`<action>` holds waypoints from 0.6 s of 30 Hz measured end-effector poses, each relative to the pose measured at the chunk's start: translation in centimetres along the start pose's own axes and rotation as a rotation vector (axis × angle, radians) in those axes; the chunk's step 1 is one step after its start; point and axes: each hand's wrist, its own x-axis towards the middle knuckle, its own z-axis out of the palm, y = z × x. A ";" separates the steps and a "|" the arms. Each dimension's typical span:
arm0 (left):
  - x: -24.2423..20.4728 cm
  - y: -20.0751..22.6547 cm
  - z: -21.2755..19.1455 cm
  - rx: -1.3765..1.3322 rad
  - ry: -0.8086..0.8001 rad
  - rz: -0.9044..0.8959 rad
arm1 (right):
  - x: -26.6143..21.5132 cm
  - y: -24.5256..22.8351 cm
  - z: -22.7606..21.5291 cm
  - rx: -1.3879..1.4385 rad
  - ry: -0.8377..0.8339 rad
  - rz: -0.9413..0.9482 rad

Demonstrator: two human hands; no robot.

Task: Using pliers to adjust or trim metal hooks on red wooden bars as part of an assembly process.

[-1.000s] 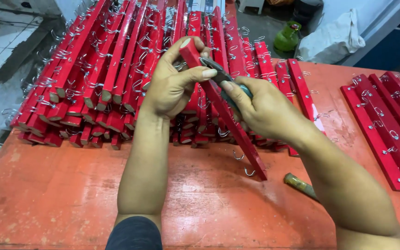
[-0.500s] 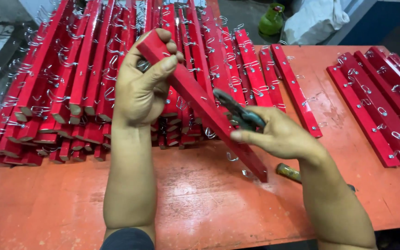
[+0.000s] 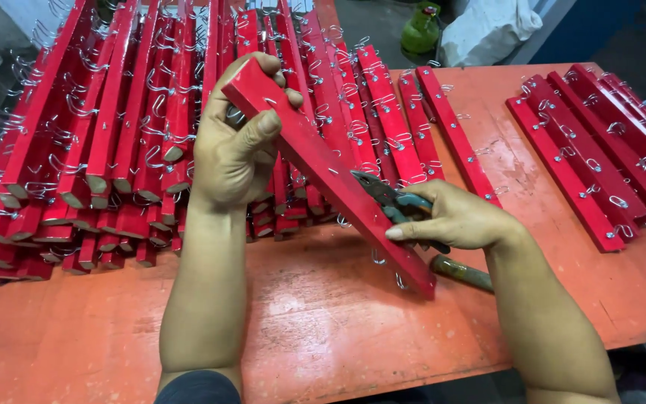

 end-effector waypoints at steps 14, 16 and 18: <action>-1.0 -0.5 3.4 -0.010 -0.242 0.205 | -4.7 -2.0 -0.7 -0.365 0.491 0.065; -0.9 -0.8 3.2 0.018 -0.286 0.205 | -4.6 -0.8 -1.8 -0.414 0.545 0.020; -0.7 -1.2 2.8 -0.016 -0.372 0.118 | -4.2 0.1 -3.1 -0.483 0.642 -0.041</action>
